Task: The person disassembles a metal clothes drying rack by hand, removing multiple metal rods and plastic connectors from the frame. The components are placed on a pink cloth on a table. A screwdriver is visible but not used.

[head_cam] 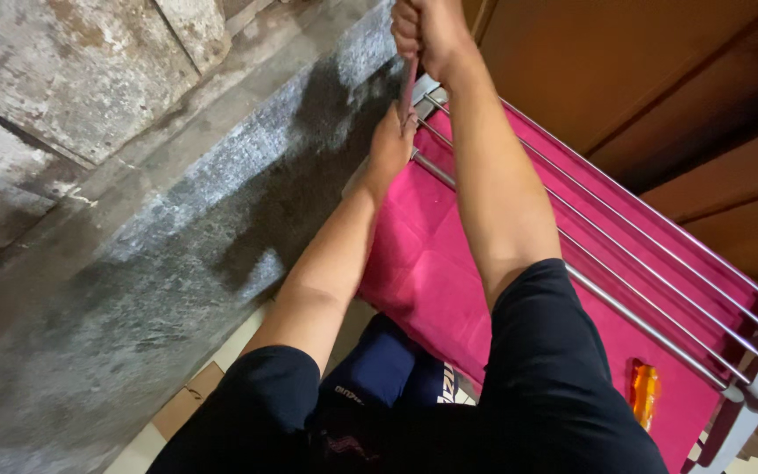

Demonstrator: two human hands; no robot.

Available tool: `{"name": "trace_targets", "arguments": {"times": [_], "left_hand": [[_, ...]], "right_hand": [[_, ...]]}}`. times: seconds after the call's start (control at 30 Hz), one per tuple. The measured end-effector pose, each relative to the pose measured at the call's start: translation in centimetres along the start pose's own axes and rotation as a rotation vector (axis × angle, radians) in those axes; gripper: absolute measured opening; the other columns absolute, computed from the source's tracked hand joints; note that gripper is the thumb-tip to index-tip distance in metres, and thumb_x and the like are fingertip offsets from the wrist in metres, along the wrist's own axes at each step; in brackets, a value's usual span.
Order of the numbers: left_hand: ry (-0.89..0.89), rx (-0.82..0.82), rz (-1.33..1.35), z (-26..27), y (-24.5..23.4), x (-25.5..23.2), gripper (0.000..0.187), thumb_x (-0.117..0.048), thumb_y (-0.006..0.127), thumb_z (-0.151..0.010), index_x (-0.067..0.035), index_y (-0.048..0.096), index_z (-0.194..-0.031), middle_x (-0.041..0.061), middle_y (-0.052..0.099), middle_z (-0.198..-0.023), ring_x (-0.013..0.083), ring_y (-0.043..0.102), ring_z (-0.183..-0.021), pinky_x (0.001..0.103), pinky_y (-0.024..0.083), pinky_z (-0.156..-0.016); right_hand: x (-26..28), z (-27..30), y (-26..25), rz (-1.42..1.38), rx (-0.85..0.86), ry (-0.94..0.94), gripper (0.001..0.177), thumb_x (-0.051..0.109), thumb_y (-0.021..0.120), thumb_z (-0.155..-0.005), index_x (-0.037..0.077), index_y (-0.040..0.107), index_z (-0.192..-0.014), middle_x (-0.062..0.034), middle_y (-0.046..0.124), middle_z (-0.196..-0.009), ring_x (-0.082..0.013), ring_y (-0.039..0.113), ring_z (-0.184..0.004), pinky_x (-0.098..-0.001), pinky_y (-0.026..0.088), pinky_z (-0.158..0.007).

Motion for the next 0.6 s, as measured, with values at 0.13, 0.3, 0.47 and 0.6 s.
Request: {"name": "trace_targets", "arguments": {"times": [0.13,0.3,0.47,0.6], "left_hand": [[0.07,-0.042,-0.027,-0.1,0.4,0.2,0.022,-0.018,0.063,-0.102,-0.003,0.059,-0.118,0.02,0.075,-0.102,0.0419,0.073,-0.1,0.046,0.057,-0.082],[0.276,-0.078,-0.102,0.3,0.4,0.0,0.036,-0.02,0.066,-0.098,0.0,0.056,-0.126,0.026,0.071,-0.11,0.0431,0.069,-0.104,0.048,0.055,-0.086],[0.194,0.016,0.012,0.0,0.5,-0.2,0.038,-0.023,0.067,-0.097,-0.001,0.058,-0.126,0.025,0.072,-0.109,0.0401,0.071,-0.102,0.046,0.056,-0.086],[-0.025,0.048,-0.036,-0.5,0.2,0.1,0.033,-0.025,0.065,-0.1,-0.003,0.062,-0.125,0.023,0.074,-0.105,0.0376,0.074,-0.099,0.044,0.058,-0.084]], "right_hand": [[1.3,1.6,0.9,0.253,-0.357,-0.285,0.034,0.026,0.061,-0.096,0.007,0.058,-0.068,-0.0028,0.053,-0.055,-0.0169,0.05,-0.048,-0.0348,0.039,-0.048],[0.7,6.6,6.9,0.656,-0.708,-0.713,0.028,0.021,0.071,-0.091,-0.004,0.059,-0.086,-0.0006,0.056,-0.068,-0.0115,0.051,-0.064,-0.0327,0.045,-0.058],[1.0,6.1,7.8,0.652,-0.648,-0.808,0.032,0.022,0.07,-0.094,-0.005,0.055,-0.088,-0.0014,0.056,-0.073,-0.0104,0.05,-0.069,-0.0336,0.044,-0.062],[1.3,3.3,3.5,0.629,-0.757,-0.477,0.041,0.023,0.073,-0.096,-0.003,0.054,-0.072,-0.0007,0.048,-0.06,-0.0114,0.041,-0.06,-0.0332,0.038,-0.054]]}}
Point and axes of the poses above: each hand's wrist, its own z-axis away from the middle knuckle, its own y-axis out of the palm, x = y × z, the point moved 4 cm from there along -z, towards the middle knuckle
